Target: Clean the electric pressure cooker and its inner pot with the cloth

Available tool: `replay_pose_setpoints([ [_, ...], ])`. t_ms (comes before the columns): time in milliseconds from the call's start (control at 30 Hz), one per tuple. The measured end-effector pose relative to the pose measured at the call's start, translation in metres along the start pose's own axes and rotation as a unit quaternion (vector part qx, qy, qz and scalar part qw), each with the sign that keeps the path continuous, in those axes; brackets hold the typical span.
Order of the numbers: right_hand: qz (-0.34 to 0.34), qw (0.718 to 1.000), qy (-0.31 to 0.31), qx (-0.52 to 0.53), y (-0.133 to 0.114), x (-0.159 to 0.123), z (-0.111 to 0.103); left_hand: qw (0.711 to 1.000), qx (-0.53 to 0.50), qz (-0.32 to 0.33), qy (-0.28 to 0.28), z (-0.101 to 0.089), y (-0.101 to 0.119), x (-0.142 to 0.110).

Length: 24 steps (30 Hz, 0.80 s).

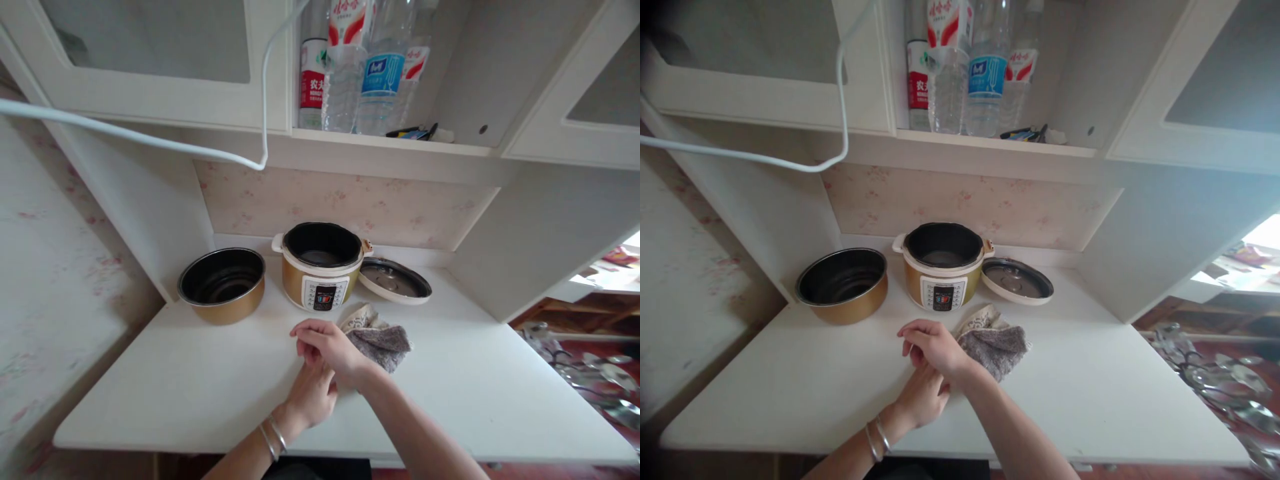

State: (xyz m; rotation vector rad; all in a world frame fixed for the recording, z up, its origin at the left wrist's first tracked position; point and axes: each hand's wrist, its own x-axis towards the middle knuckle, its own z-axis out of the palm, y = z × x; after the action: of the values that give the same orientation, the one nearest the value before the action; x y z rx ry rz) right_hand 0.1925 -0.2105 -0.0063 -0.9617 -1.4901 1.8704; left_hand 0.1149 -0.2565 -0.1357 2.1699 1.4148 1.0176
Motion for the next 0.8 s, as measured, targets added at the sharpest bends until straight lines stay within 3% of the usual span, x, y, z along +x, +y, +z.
replay_pose_setpoints([
  [100, 0.033, 0.999, -0.008, -0.022, -0.008, 0.039, 0.008, 0.999, -0.007, -0.035, 0.019, -0.019, -0.027, -0.027],
  [233, 0.105, 0.990, -0.014, -0.098, -0.014, 0.095, 0.023, 0.982, -0.081, -0.161, 0.052, -0.066, -0.061, -0.056],
  [367, 0.126, 0.975, 0.025, -0.182, -0.024, 0.146, 0.042, 0.955, -0.151, -0.240, 0.086, -0.102, -0.074, -0.077],
  [567, 0.151, 0.963, 0.074, -0.212, -0.027, 0.196, 0.061, 0.963, -0.156, -0.209, 0.074, -0.105, -0.074, -0.085],
  [800, 0.188, 0.971, 0.068, -0.134, -0.004, 0.214, 0.071, 0.976, -0.129, -0.168, 0.058, -0.106, -0.082, -0.083],
])
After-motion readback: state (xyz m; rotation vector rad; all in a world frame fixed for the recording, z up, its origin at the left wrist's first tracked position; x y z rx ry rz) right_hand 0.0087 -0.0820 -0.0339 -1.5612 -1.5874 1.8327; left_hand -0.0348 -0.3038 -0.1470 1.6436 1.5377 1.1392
